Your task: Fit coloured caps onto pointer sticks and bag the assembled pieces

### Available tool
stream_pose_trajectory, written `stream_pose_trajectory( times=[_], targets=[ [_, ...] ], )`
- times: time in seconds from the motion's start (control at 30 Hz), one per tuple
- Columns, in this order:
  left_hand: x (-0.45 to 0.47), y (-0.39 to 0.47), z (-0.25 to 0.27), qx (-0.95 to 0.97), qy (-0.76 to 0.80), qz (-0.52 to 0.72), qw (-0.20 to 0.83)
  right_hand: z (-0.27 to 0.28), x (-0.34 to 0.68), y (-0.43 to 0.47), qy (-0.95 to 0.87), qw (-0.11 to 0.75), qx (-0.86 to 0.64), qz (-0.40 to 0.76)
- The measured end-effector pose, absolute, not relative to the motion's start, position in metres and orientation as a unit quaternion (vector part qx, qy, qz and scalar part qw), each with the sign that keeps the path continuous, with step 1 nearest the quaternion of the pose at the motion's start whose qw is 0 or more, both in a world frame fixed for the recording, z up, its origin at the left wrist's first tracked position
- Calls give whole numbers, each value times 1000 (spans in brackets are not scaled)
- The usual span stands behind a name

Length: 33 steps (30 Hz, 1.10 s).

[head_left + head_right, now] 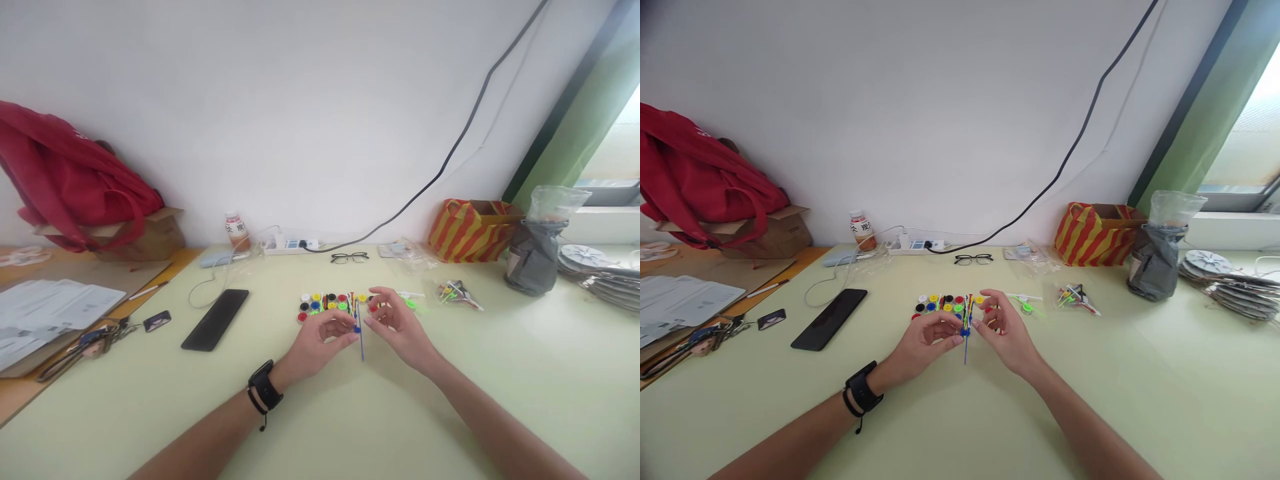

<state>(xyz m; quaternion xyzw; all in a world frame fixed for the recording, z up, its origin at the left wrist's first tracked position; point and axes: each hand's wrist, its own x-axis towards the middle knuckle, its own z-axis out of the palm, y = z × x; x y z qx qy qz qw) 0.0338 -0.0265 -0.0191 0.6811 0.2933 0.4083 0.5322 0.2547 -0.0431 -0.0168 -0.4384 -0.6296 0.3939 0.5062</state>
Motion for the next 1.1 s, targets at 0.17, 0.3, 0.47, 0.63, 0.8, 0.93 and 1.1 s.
stream_pose_trajectory(
  times=[0.17, 0.3, 0.47, 0.63, 0.8, 0.93, 1.1],
  targets=[
    [32, -17, -25, 626, 303, 432, 575, -17, 257, -47, -711, 470, -441, 281],
    [31, -16, -23, 612, 305, 436, 585, -18, 254, -52, -742, 456, -419, 256],
    [30, -16, -24, 616, 314, 433, 578, -16, 250, -57, -725, 456, -413, 308],
    [30, -16, -25, 623, 318, 435, 568, -12, 247, -54, -697, 429, -401, 411],
    [30, -17, -22, 623, 318, 436, 567, -16, 242, -53, -661, 473, -406, 416],
    [31, -17, -21, 626, 310, 426, 575, -18, 242, -54, -677, 459, -401, 412],
    [30, -17, -23, 623, 299, 425, 585, -15, 244, -56, -705, 441, -417, 367]
  ],
)
